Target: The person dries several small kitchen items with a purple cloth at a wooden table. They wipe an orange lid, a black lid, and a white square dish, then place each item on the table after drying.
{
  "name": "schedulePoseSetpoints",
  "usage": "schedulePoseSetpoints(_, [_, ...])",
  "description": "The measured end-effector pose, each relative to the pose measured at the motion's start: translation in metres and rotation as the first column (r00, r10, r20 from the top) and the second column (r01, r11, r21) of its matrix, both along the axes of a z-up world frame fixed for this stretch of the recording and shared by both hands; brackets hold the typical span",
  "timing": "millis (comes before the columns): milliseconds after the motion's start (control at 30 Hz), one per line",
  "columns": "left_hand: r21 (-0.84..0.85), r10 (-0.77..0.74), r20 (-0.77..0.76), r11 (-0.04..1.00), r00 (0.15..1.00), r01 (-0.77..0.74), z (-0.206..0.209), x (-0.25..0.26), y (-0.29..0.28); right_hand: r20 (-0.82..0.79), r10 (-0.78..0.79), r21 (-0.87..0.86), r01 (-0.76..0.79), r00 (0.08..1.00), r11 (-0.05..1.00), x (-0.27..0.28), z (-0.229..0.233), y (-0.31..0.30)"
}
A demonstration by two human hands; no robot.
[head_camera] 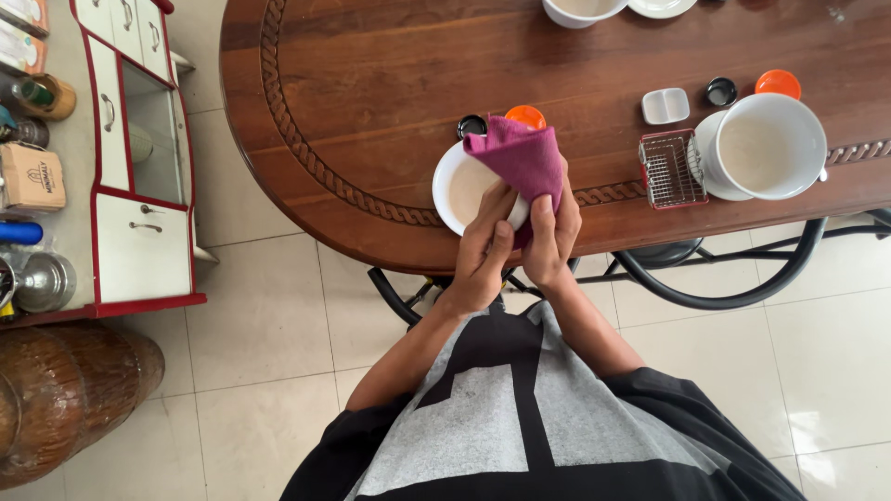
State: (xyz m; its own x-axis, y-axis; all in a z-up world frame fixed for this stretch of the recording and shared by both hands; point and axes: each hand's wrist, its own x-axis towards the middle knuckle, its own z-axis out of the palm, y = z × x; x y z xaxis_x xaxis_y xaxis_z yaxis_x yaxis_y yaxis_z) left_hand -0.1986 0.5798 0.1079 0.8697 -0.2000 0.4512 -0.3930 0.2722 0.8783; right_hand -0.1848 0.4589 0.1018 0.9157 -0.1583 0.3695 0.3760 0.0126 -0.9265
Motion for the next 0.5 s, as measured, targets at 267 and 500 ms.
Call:
schedulePoseSetpoints(267, [-0.172,-0.091,-0.258,0.984,0.962,0.047,-0.017,0.003,0.01,0.349,0.043,-0.327,0.079,0.936,0.942,-0.007,0.011,0.022])
schedulePoseSetpoints(500, [-0.084,0.008,-0.062,0.996,0.998,-0.013,-0.003,0.0,0.014,0.104,-0.005,-0.121,0.018,0.995,0.993,0.004,0.014,0.019])
